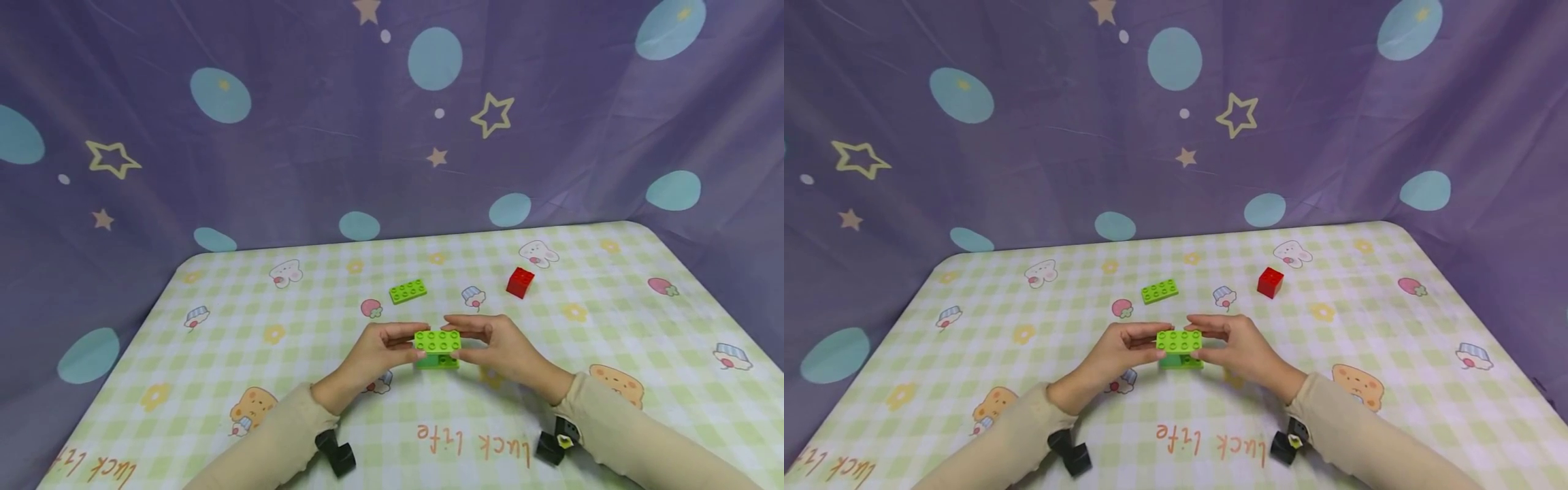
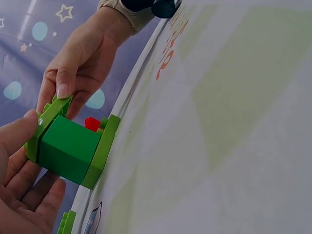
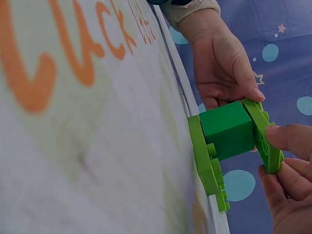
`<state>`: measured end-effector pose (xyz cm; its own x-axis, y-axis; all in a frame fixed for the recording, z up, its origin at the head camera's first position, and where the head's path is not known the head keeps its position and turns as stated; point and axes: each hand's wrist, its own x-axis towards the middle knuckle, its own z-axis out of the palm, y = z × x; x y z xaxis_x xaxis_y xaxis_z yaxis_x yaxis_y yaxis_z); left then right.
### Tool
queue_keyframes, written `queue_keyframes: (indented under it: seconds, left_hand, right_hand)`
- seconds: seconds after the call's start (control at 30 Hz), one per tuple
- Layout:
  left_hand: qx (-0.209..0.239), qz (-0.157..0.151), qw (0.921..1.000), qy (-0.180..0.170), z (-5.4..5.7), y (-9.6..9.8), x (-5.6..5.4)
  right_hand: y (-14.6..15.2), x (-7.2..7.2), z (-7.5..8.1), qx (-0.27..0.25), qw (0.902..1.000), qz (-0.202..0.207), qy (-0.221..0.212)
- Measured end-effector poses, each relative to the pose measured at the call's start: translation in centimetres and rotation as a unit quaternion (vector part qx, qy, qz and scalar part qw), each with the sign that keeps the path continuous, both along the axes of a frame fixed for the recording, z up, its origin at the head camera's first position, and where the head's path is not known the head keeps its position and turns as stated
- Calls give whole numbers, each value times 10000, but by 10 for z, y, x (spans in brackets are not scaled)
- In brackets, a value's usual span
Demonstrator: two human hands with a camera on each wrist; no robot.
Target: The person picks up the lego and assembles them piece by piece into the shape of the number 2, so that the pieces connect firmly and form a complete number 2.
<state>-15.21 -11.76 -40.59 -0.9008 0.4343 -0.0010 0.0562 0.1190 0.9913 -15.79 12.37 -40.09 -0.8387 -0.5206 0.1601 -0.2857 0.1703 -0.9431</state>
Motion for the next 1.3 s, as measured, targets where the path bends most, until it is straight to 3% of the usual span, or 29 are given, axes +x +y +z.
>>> queue_keyframes:
  seconds: [0.63,1.3]
  left_hand:
    - [311,-168,9993,-146,-2,0,-1]
    - [300,-80,9988,-372,0,2,1]
  right_hand:
    - [-1,-1,-2,-193,9998,-12,22]
    - [-1,-3,-4,-263,9969,-39,-736]
